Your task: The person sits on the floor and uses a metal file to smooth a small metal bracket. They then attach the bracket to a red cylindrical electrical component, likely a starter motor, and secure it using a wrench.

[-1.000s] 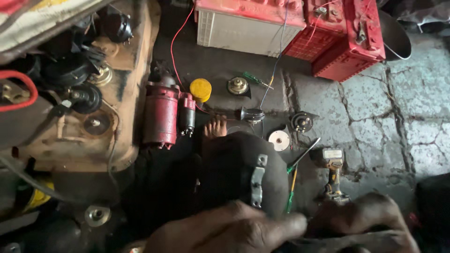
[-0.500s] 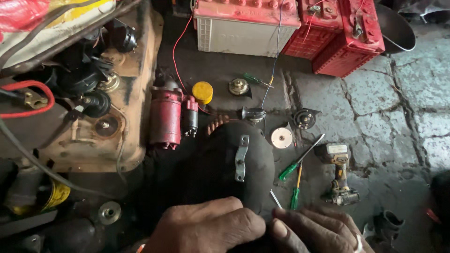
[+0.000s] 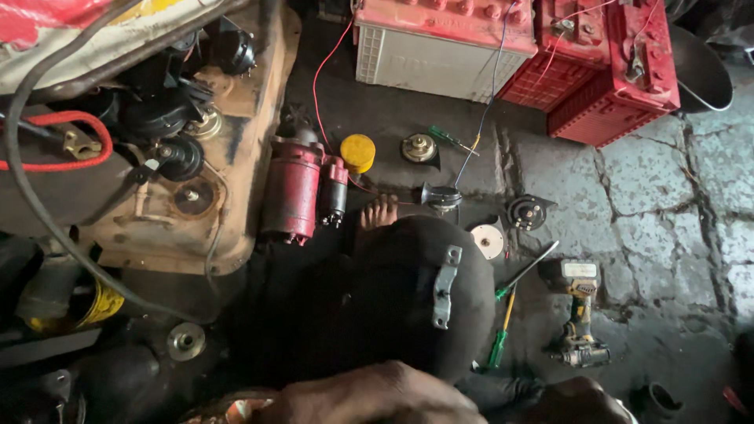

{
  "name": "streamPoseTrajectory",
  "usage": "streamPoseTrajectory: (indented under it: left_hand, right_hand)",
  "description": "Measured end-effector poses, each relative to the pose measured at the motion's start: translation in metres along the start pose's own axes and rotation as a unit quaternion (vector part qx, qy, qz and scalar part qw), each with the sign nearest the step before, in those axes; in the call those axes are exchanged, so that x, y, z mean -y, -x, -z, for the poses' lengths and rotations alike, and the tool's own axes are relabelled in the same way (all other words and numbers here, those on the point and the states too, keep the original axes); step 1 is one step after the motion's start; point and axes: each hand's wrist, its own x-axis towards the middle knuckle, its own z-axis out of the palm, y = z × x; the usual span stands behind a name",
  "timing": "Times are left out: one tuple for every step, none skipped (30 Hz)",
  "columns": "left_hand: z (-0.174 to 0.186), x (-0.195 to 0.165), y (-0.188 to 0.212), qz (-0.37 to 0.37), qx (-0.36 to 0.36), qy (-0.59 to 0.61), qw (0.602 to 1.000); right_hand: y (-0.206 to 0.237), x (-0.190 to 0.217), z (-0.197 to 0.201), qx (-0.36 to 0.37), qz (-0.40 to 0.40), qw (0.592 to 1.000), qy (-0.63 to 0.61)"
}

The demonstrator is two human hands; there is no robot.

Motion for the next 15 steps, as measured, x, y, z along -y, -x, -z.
streamPoseTrajectory:
  left_hand:
    - [-0.002,0.003,0.004,0.0,-0.005,-0.008,1.0]
    - [-0.005,0.007,0.008,0.001,-0.01,-0.011,1.0]
    - [-0.006,0.01,0.012,0.003,-0.013,-0.014,1.0]
    - [-0.008,0.012,0.015,0.001,-0.016,-0.018,1.0]
    - [-0.008,0.013,0.016,0.003,-0.02,-0.019,1.0]
    - [-0.008,0.012,0.014,0.007,-0.024,-0.023,0.999]
    - [-0.007,0.01,0.011,0.013,-0.026,-0.024,0.999]
    - [-0.004,0.006,0.005,0.018,-0.033,-0.028,0.999]
    - [0.0,0.002,-0.001,0.028,-0.04,-0.03,0.998]
    - [0.003,-0.004,-0.009,0.037,-0.05,-0.034,0.997]
    - [0.008,-0.01,-0.019,0.052,-0.065,-0.04,0.996]
    - [0.015,-0.015,-0.028,0.061,-0.089,-0.058,0.992]
    - [0.024,-0.021,-0.035,0.071,-0.115,-0.079,0.988]
    - [0.033,-0.023,-0.039,0.076,-0.144,-0.104,0.981]
    - [0.042,-0.022,-0.042,0.082,-0.137,-0.127,0.979]
  right_hand:
    - [-0.004,0.001,0.002,0.002,0.002,1.0,0.004]
    - [-0.006,0.002,0.004,0.004,0.001,1.0,0.007]
    - [-0.007,0.002,0.006,0.007,0.002,1.0,0.01]
    - [-0.008,0.003,0.007,0.008,0.002,1.0,0.014]
    - [-0.008,0.003,0.009,0.009,0.003,1.0,0.016]
    - [-0.009,0.004,0.011,0.01,0.003,1.0,0.02]
    - [-0.011,0.004,0.014,0.011,0.003,1.0,0.023]
    - [-0.014,0.005,0.017,0.013,0.003,1.0,0.026]
    - [-0.018,0.004,0.021,0.017,0.005,0.999,0.029]
    - [-0.024,0.005,0.025,0.021,0.007,0.999,0.033]
    - [-0.032,0.007,0.03,0.026,0.006,0.999,0.035]
    - [-0.04,0.009,0.035,0.033,0.007,0.999,0.036]
    - [-0.049,0.012,0.039,0.041,0.011,0.998,0.036]
    - [-0.058,0.017,0.042,0.048,0.005,0.998,0.037]
    - [-0.066,0.025,0.045,0.056,0.001,0.998,0.041]
